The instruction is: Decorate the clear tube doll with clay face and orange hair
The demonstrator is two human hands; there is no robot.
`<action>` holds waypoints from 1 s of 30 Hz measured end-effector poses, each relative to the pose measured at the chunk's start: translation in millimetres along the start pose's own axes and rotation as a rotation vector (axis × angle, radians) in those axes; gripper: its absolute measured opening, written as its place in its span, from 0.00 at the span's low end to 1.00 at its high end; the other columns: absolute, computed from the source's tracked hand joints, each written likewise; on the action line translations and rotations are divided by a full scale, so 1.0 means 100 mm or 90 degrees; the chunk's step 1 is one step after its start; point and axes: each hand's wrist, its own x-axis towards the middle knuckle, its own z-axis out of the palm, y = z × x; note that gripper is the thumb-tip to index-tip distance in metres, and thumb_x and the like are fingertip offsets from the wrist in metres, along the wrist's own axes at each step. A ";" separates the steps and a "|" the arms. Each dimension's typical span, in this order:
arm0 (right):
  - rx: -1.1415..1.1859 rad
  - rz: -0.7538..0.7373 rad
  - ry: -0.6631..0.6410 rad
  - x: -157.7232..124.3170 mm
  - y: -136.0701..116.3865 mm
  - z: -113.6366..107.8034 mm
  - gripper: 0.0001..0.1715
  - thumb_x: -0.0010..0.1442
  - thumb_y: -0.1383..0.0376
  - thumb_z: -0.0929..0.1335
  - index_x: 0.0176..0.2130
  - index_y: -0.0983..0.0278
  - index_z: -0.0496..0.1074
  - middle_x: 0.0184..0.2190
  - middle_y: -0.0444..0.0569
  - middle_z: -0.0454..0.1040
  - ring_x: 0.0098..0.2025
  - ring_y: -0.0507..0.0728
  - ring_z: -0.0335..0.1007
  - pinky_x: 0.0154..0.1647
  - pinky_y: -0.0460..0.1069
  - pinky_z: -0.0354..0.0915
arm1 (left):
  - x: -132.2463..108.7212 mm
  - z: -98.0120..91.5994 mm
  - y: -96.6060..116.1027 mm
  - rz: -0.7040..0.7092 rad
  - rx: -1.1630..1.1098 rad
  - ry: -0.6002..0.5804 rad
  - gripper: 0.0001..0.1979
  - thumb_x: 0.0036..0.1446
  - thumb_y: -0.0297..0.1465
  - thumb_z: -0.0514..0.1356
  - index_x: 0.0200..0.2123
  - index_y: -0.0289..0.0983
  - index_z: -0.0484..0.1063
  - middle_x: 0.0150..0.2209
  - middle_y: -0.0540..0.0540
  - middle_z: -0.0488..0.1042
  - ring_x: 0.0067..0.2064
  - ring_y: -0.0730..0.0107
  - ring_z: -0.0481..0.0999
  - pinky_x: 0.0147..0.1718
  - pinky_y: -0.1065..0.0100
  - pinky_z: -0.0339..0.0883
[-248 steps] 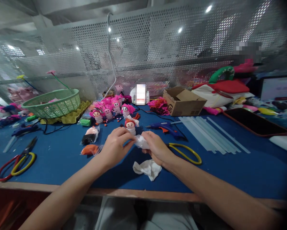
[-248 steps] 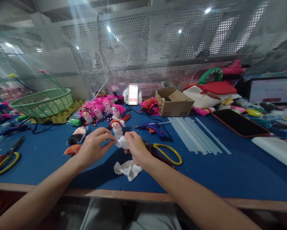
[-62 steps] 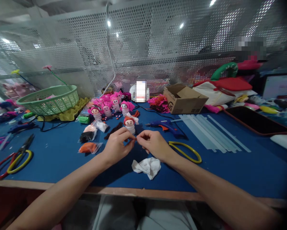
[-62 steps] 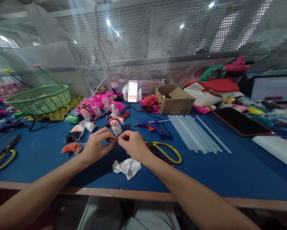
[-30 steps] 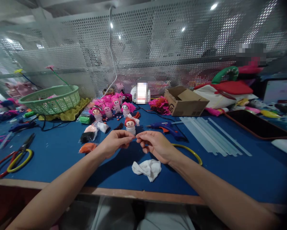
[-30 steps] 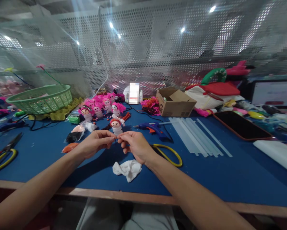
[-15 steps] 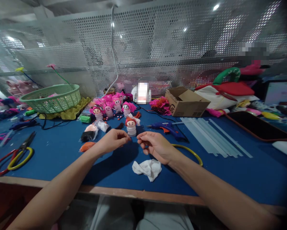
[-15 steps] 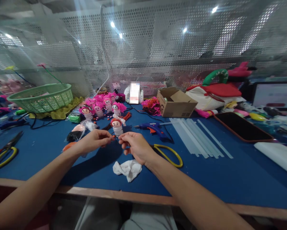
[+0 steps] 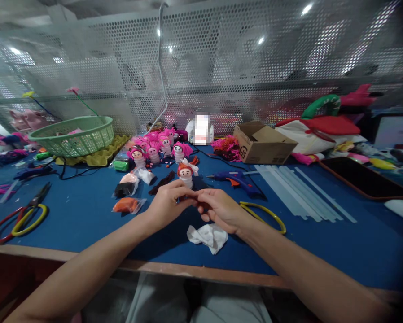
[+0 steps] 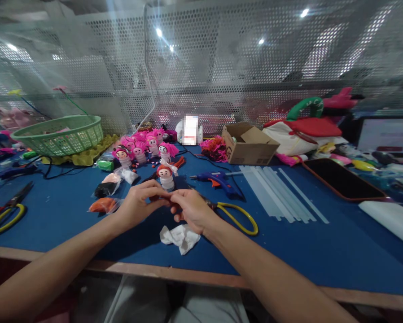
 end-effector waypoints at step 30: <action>0.045 0.007 -0.029 -0.02 -0.06 -0.01 0.04 0.47 0.68 0.67 0.28 0.67 0.72 0.23 0.45 0.70 0.19 0.45 0.58 0.15 0.41 0.53 | 0.09 -0.19 -0.12 -0.397 -0.718 -0.110 0.09 0.45 0.32 0.63 0.25 0.32 0.67 0.21 0.53 0.63 0.21 0.83 0.60 0.22 0.75 0.56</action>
